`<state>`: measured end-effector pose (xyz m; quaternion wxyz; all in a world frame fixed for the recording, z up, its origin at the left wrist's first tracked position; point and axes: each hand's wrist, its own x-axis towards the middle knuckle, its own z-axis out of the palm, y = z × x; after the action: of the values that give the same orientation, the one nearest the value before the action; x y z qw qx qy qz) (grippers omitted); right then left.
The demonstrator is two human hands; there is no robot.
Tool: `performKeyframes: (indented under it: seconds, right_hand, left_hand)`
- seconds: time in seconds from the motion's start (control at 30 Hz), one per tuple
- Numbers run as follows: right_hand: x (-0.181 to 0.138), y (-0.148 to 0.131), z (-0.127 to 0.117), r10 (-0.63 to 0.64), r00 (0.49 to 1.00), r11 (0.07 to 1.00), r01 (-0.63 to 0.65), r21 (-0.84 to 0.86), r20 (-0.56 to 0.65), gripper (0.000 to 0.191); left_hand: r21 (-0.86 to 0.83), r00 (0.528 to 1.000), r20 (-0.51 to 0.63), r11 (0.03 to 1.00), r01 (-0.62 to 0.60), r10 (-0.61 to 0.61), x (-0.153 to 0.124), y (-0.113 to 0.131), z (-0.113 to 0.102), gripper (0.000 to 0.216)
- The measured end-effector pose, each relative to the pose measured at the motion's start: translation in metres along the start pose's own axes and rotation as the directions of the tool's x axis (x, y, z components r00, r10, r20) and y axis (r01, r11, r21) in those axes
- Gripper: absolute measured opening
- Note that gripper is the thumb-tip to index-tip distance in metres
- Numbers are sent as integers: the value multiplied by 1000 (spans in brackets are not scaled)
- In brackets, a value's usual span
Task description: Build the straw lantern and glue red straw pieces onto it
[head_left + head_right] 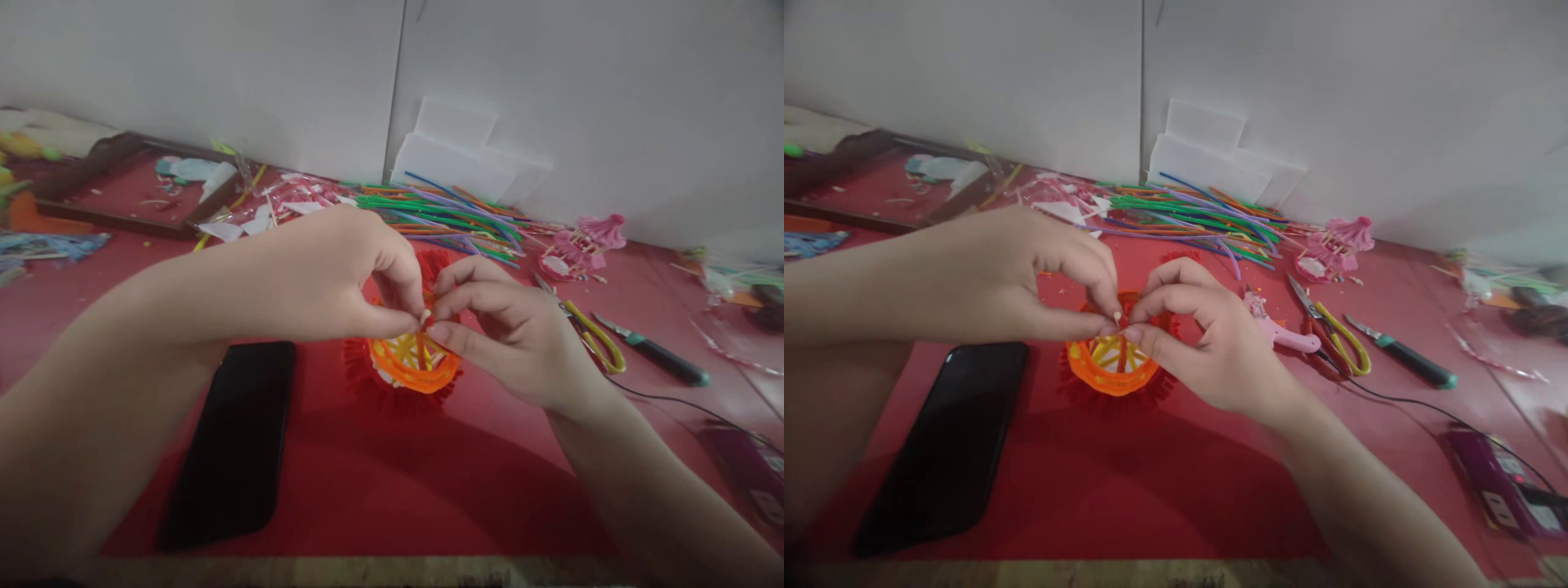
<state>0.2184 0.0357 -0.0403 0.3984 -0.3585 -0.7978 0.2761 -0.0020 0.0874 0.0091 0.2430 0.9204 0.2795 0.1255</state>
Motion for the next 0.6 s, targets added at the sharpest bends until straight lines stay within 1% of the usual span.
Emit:
performKeyframes:
  seconds: [0.17,0.27,0.33,0.43,0.53,0.6]
  right_hand:
    - [0,0,2,11,1000,1000,-11,-1,-8,3]
    - [1,-2,-2,32,999,999,-32,-14,-8,4]
    - [1,-3,-7,24,1000,999,-25,-32,-16,4]
    - [-2,-5,-19,-40,999,997,38,-65,-29,6]
    - [-11,-1,-27,-150,988,984,152,-95,32,19]
    - [-18,5,-27,-226,972,963,232,-136,60,27]
  left_hand:
    - [3,1000,23,1000,5,-5,0,3,-2,15]
    - [5,1000,2,1000,-15,15,0,1,-1,13]
    - [-15,1000,-17,1000,-18,18,0,-1,0,11]
    - [-39,1000,-18,999,-17,16,0,-3,1,11]
    - [-18,999,-28,999,-27,26,0,-3,1,11]
    - [6,999,-31,999,-34,34,1,-3,1,10]
